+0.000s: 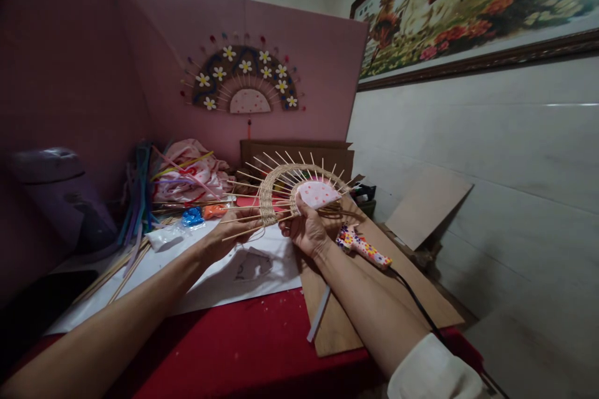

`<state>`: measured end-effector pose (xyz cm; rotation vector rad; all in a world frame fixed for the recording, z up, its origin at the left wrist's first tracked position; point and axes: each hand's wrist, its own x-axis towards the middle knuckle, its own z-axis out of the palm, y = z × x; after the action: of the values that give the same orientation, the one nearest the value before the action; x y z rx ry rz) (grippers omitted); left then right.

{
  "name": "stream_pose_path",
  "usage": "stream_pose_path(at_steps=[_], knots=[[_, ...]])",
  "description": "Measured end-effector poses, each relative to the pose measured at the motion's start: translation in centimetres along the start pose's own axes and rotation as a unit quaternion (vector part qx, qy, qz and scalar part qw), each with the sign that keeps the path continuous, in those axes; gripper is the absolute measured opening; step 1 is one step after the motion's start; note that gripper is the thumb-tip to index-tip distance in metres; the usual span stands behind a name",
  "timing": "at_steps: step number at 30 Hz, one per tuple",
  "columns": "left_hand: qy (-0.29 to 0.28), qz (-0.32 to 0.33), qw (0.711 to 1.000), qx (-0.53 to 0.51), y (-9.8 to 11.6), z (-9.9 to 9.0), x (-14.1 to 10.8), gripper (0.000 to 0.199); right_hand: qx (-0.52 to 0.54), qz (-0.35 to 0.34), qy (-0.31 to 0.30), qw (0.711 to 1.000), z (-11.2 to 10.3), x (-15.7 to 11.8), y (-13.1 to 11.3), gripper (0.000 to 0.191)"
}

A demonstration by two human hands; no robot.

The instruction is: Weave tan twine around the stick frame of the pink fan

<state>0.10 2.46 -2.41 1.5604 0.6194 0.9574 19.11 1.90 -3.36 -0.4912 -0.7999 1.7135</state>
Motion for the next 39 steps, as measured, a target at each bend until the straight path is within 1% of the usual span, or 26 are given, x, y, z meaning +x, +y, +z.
stream_pose_path(at_steps=[7,11,13,16,20,22,24,26,29,32,35,37,39], knots=[[0.025,-0.013,1.0,0.011,0.1,0.0,-0.1,0.037,0.013,-0.003,-0.011,1.0,-0.1,0.0,0.0,0.031],[0.069,-0.015,0.997,0.044,0.6,0.4,0.0,0.038,0.018,-0.005,0.0,1.0,0.3,-0.2,-0.1,0.031],[0.101,-0.001,0.993,0.057,0.5,0.6,0.2,0.042,0.02,-0.012,0.013,1.0,0.4,-0.2,-0.1,0.03],[0.147,0.038,0.988,0.04,0.2,0.6,0.6,0.042,0.025,-0.012,0.018,0.999,0.6,-0.3,-0.2,0.028],[0.166,0.082,0.983,0.004,-0.3,-0.1,0.8,0.038,0.015,-0.008,0.019,1.0,0.6,-0.3,-0.2,0.029],[0.179,0.083,0.98,0.005,-0.3,-0.5,0.7,0.037,-0.001,-0.011,0.023,1.0,0.7,-0.3,-0.2,0.03],[0.2,0.059,0.978,0.001,-0.3,-0.8,0.6,0.034,-0.019,-0.011,0.024,0.999,0.6,-0.3,-0.2,0.032],[0.211,0.023,0.977,-0.033,-0.2,-1.1,0.5,0.031,-0.037,-0.01,0.02,0.999,0.5,-0.3,-0.1,0.034],[0.224,-0.014,0.967,-0.123,-0.2,-1.7,0.5,0.023,-0.044,-0.013,0.014,0.999,0.3,-0.2,0.0,0.033],[0.245,-0.011,0.947,-0.206,0.0,-2.3,0.6,0.013,-0.04,-0.014,0.027,0.999,0.5,-0.3,0.1,0.03],[0.235,0.005,0.935,-0.264,0.3,-2.6,0.6,0.012,-0.042,-0.01,0.033,0.998,0.8,-0.4,0.1,0.03],[0.223,0.003,0.931,-0.287,0.5,-2.7,0.6,0.012,-0.047,-0.007,0.024,0.999,0.9,-0.5,0.2,0.032],[0.223,-0.018,0.932,-0.285,0.5,-2.8,0.6,0.01,-0.053,-0.004,0.014,0.998,0.9,-0.5,0.2,0.034]])
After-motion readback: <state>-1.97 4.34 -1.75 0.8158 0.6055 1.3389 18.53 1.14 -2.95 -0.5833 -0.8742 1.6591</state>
